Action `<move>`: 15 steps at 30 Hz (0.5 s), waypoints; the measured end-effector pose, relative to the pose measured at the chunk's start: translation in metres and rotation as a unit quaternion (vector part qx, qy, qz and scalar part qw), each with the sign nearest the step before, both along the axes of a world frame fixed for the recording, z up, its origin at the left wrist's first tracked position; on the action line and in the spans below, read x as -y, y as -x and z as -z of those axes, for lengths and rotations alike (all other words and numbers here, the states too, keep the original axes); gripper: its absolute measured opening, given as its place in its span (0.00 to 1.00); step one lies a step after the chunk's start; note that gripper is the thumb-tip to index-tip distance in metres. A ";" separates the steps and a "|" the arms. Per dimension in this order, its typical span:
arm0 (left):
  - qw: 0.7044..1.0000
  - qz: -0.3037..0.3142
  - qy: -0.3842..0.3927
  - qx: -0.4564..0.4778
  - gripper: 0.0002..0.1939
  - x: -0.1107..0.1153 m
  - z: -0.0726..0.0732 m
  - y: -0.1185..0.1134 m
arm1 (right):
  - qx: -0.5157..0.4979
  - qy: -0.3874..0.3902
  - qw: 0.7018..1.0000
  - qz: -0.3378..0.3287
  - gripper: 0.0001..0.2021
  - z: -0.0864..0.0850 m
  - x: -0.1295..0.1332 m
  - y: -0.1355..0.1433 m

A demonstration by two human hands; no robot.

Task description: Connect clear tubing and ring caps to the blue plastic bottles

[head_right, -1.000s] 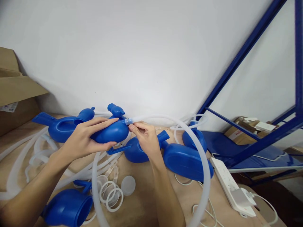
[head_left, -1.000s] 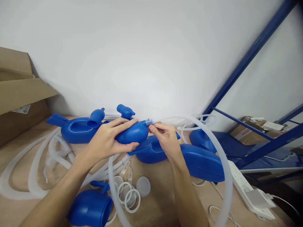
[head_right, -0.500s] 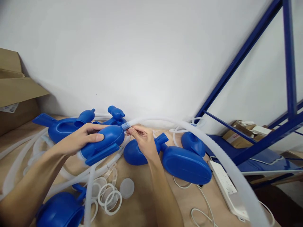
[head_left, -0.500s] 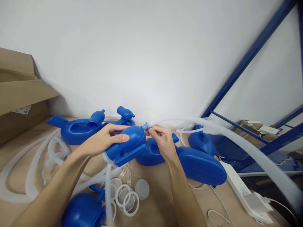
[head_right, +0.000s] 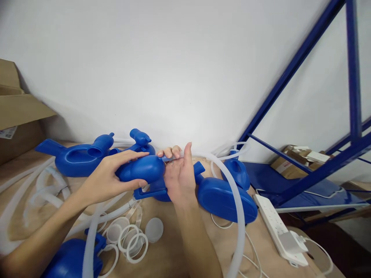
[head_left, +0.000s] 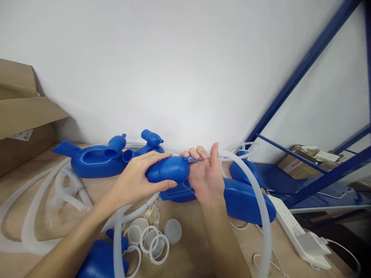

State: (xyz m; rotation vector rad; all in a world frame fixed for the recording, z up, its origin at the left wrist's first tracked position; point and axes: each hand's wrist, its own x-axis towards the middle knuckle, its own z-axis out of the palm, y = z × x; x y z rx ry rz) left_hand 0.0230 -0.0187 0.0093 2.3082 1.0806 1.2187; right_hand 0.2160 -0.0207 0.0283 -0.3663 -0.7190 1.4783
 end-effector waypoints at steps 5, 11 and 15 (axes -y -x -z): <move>0.999 0.000 0.002 -0.045 0.35 0.009 0.002 -0.010 | -0.039 0.031 0.999 0.017 0.34 -0.003 0.004 -0.010; 0.933 0.157 0.313 0.081 0.21 -0.001 -0.007 -0.007 | 0.014 -0.068 0.997 0.024 0.37 0.007 -0.003 -0.012; 0.785 0.210 0.551 0.189 0.28 -0.007 0.000 -0.004 | 0.041 -0.180 0.982 0.041 0.39 0.027 -0.016 -0.017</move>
